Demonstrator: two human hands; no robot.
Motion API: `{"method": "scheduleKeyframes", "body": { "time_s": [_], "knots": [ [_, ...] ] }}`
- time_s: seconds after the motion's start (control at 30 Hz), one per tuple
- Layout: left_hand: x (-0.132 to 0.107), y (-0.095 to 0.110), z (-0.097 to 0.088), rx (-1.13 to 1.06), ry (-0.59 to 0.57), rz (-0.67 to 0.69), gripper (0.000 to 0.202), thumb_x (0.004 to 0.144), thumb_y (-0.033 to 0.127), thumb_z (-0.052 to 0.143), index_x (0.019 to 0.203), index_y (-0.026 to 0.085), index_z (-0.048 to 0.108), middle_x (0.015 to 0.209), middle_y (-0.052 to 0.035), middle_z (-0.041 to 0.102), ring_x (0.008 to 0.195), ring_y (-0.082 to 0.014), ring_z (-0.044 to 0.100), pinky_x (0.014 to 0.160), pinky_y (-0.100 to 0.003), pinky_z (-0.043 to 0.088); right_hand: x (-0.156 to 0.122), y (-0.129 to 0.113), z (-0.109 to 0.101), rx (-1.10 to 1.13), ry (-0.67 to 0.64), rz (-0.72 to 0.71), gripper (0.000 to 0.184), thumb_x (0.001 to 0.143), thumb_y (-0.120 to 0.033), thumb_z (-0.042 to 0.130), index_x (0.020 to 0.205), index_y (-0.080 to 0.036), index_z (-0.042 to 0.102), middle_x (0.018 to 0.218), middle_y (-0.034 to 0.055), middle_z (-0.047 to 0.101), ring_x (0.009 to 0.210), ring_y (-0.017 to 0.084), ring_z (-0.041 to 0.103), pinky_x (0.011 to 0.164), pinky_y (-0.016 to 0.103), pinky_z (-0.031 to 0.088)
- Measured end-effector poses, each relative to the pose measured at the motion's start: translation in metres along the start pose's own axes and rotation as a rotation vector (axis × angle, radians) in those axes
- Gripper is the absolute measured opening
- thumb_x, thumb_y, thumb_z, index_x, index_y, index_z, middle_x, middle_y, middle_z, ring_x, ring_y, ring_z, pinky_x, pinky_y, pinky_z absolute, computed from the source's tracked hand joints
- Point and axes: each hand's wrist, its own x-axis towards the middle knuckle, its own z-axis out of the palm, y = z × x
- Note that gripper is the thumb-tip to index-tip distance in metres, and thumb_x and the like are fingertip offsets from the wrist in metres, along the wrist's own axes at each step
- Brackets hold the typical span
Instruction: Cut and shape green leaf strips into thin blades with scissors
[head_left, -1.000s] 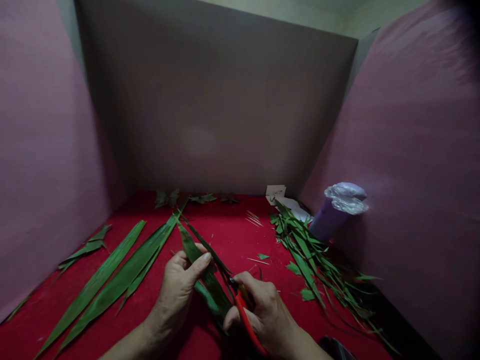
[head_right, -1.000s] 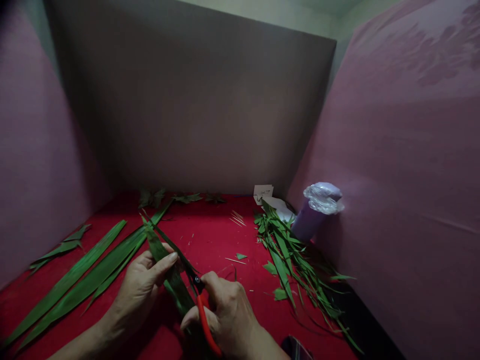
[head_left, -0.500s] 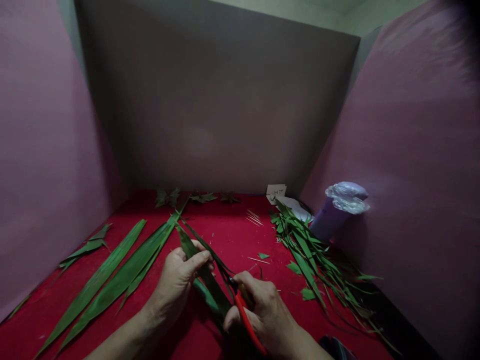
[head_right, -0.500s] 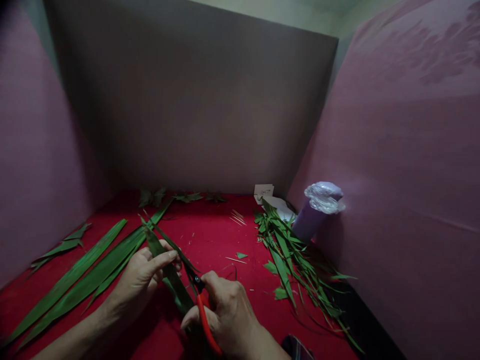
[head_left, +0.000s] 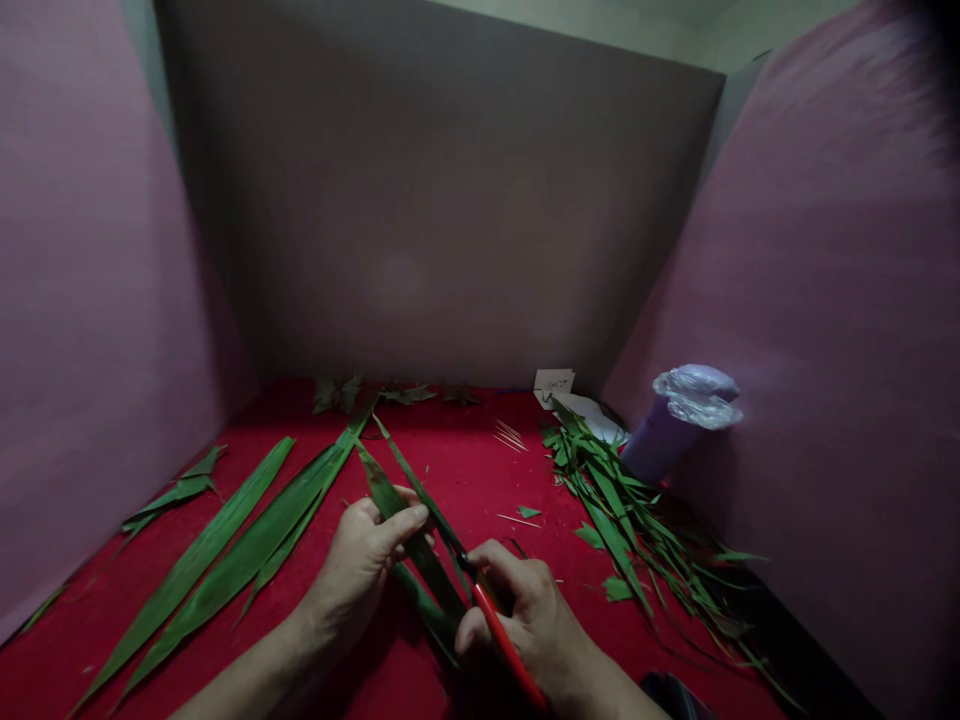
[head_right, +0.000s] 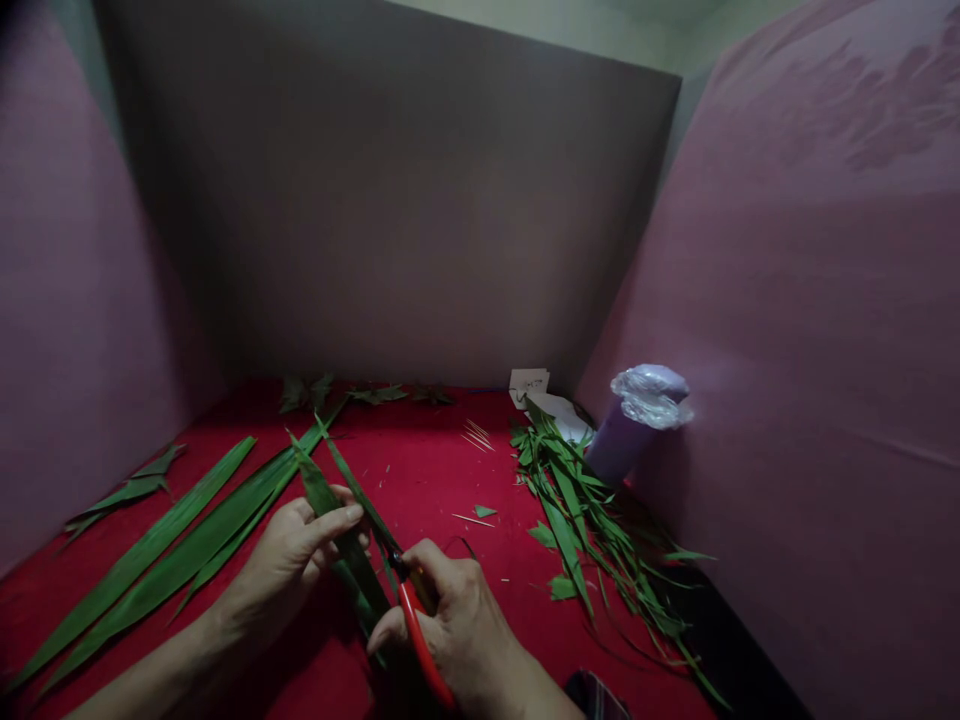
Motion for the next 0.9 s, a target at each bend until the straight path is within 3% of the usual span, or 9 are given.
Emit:
{"method": "scheduleKeyframes", "body": {
  "time_s": [0.2, 0.37, 0.6, 0.9],
  "knots": [
    [-0.005, 0.005, 0.003, -0.011, 0.018, -0.036, 0.014, 0.065, 0.021, 0.068, 0.071, 0.014, 0.057, 0.058, 0.0015, 0.060, 0.053, -0.0114, 0.056, 0.055, -0.024, 0.046, 0.001, -0.006, -0.002, -0.005, 0.015, 0.059, 0.024, 0.062, -0.024, 0.073, 0.075, -0.018, 0.054, 0.048, -0.0112, 0.033, 0.048, 0.007, 0.028, 0.044, 0.019, 0.021],
    [-0.008, 0.007, 0.006, -0.013, 0.025, -0.065, 0.014, 0.065, 0.023, 0.067, 0.068, 0.012, 0.059, 0.058, -0.0020, 0.062, 0.052, -0.0123, 0.056, 0.053, -0.024, 0.044, 0.000, -0.007, -0.003, 0.137, -0.021, 0.123, 0.021, 0.063, -0.020, 0.070, 0.077, -0.018, 0.055, 0.055, -0.0087, 0.041, 0.052, 0.008, 0.034, 0.048, 0.018, 0.028],
    [-0.007, 0.008, 0.006, -0.037, 0.006, -0.055, 0.013, 0.065, 0.023, 0.067, 0.067, 0.012, 0.059, 0.058, -0.0011, 0.062, 0.051, -0.0114, 0.054, 0.052, -0.024, 0.044, -0.003, 0.003, 0.000, 0.321, -0.085, 0.081, 0.039, 0.067, -0.049, 0.068, 0.085, -0.018, 0.053, 0.061, -0.0051, 0.050, 0.053, 0.009, 0.038, 0.051, 0.019, 0.033],
    [-0.006, 0.006, 0.005, -0.063, 0.037, -0.080, 0.015, 0.067, 0.022, 0.066, 0.074, 0.014, 0.056, 0.060, -0.0018, 0.064, 0.052, -0.0126, 0.057, 0.052, -0.024, 0.045, -0.002, 0.002, 0.000, 0.299, -0.085, 0.071, 0.044, 0.068, -0.057, 0.064, 0.081, -0.018, 0.048, 0.057, -0.0072, 0.038, 0.051, 0.007, 0.028, 0.045, 0.019, 0.024]
  ]
}}
